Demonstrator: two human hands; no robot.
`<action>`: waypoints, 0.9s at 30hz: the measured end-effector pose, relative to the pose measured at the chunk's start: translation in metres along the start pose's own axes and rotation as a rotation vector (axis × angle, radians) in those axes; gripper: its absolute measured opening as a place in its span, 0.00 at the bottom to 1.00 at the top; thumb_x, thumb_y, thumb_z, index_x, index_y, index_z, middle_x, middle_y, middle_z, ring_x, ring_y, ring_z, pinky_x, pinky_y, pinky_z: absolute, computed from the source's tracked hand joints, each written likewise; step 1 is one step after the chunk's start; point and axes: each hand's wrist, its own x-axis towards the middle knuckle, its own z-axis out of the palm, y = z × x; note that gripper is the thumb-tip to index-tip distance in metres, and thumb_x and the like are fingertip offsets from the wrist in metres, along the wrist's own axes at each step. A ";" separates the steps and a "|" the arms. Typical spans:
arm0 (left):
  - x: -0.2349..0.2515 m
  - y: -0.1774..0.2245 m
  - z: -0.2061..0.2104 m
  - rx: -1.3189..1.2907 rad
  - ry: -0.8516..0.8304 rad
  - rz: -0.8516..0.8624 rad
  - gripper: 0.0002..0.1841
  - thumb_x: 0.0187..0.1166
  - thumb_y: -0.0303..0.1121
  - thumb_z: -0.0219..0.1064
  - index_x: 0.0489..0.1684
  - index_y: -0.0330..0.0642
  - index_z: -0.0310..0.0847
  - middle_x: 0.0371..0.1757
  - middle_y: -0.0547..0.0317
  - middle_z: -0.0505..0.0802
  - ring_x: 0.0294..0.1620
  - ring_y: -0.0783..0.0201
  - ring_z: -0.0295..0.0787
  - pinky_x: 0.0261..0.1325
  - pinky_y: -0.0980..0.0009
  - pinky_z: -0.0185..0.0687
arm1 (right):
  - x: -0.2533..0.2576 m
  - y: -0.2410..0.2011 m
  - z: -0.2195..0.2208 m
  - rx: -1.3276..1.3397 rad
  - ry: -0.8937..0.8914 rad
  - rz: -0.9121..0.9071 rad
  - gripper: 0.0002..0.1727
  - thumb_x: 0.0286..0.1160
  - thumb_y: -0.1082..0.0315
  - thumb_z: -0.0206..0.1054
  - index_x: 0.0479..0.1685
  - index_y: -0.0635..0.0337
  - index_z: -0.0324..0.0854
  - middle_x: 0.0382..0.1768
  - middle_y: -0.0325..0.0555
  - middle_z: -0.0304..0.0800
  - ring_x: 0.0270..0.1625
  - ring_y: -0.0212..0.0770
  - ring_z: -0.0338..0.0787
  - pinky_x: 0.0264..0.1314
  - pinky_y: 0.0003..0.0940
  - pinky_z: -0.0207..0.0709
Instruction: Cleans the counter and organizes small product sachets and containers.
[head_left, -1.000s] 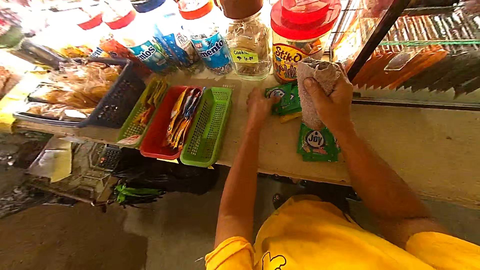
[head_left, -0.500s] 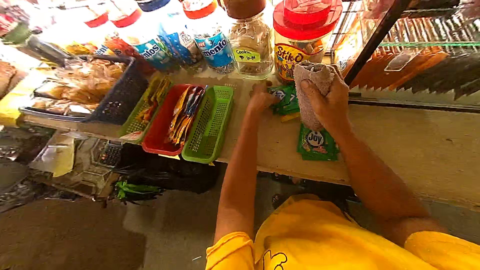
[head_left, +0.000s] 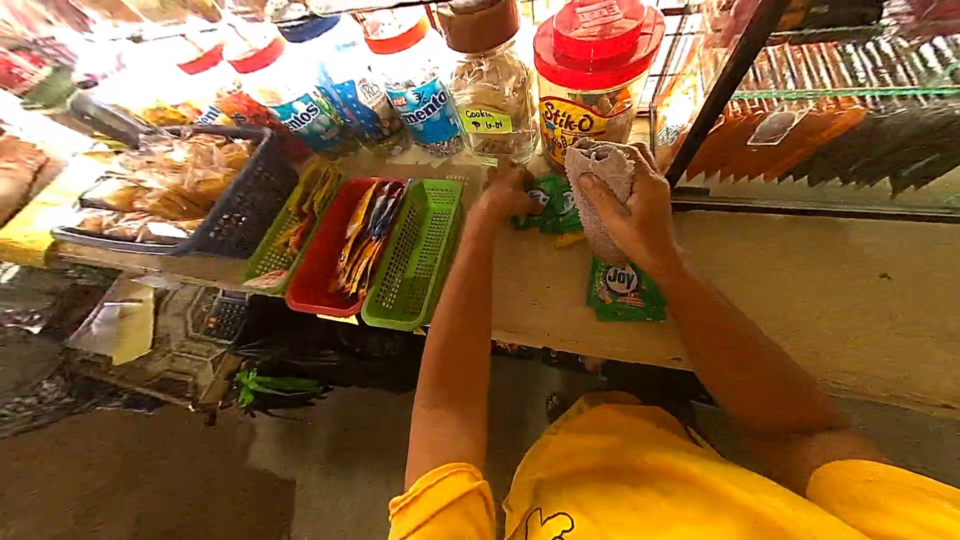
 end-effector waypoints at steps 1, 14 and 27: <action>-0.003 -0.003 -0.001 -0.051 0.018 0.009 0.29 0.62 0.29 0.84 0.64 0.30 0.81 0.76 0.26 0.73 0.77 0.29 0.68 0.74 0.34 0.67 | 0.000 0.000 0.000 0.002 0.001 -0.001 0.23 0.81 0.61 0.67 0.68 0.68 0.82 0.61 0.62 0.86 0.60 0.48 0.89 0.62 0.42 0.83; -0.104 0.010 0.032 -1.065 0.234 0.184 0.11 0.73 0.20 0.67 0.51 0.36 0.81 0.40 0.63 0.93 0.40 0.72 0.91 0.48 0.71 0.90 | -0.006 -0.001 0.010 0.027 -0.051 -0.042 0.23 0.81 0.60 0.67 0.68 0.68 0.82 0.61 0.60 0.87 0.62 0.46 0.88 0.65 0.41 0.81; -0.098 0.044 0.073 -1.567 0.450 0.250 0.32 0.92 0.59 0.30 0.90 0.54 0.51 0.68 0.65 0.86 0.62 0.73 0.86 0.64 0.73 0.83 | -0.034 -0.013 0.030 -0.064 -0.224 -0.277 0.24 0.69 0.70 0.69 0.66 0.71 0.83 0.59 0.64 0.87 0.61 0.60 0.89 0.61 0.52 0.84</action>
